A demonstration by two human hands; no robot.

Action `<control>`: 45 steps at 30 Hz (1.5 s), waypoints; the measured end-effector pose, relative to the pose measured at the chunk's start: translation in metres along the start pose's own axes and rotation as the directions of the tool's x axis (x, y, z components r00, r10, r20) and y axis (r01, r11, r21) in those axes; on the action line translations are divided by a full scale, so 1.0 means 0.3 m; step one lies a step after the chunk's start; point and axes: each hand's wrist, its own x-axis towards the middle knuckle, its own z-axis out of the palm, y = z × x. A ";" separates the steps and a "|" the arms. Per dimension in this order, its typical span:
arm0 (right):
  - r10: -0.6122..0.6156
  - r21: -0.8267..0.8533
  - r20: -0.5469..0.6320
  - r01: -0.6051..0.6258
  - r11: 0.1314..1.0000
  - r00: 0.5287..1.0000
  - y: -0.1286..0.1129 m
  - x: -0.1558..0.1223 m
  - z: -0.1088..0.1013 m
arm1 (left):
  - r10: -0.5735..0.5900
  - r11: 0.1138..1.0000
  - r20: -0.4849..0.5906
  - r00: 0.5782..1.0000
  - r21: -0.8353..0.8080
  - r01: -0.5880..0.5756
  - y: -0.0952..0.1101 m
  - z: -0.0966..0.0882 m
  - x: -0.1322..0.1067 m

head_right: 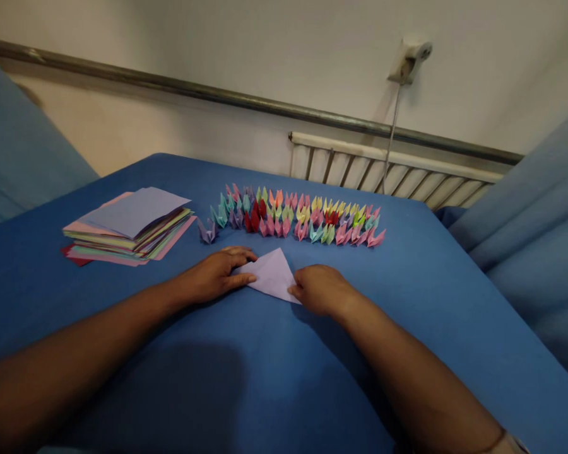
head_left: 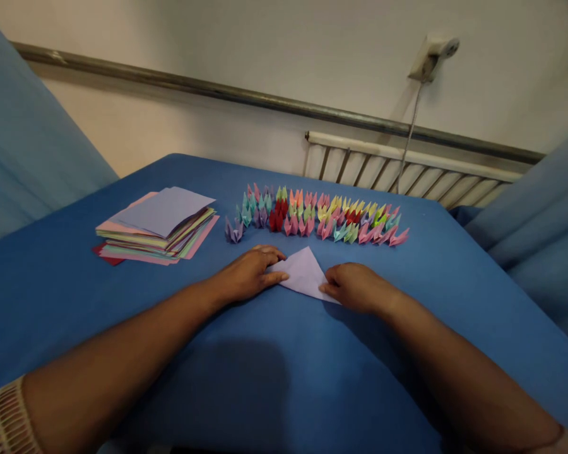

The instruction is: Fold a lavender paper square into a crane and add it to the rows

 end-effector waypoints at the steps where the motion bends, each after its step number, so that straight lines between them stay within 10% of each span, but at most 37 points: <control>1: 0.023 0.003 -0.029 -0.023 1.000 0.999 0.003 0.003 0.001 | -0.012 1.000 -0.019 1.000 -0.001 0.012 0.000 0.003 0.002; 14: 0.081 0.216 -0.109 -0.056 0.975 0.991 0.039 0.032 0.027 | -0.036 0.999 -0.013 0.999 0.020 0.036 -0.003 0.015 -0.001; 18: -0.034 0.472 0.079 -0.008 0.882 0.996 0.042 0.033 0.044 | -0.032 0.999 -0.038 0.999 -0.017 0.032 -0.003 0.033 0.003; 21: -0.014 0.354 0.151 -0.040 0.934 0.988 0.041 0.030 0.039 | -0.067 0.998 -0.075 0.995 0.007 0.068 0.003 0.048 0.004; 28: 0.157 0.174 -0.212 -0.121 0.977 0.964 -0.017 0.019 0.042 | -0.142 0.974 -0.105 0.984 0.161 0.158 0.049 0.030 -0.014; 45: 0.110 0.308 -0.088 -0.078 0.948 0.990 0.028 0.039 0.059 | -0.319 0.936 -0.014 0.948 0.153 0.317 0.067 -0.001 -0.023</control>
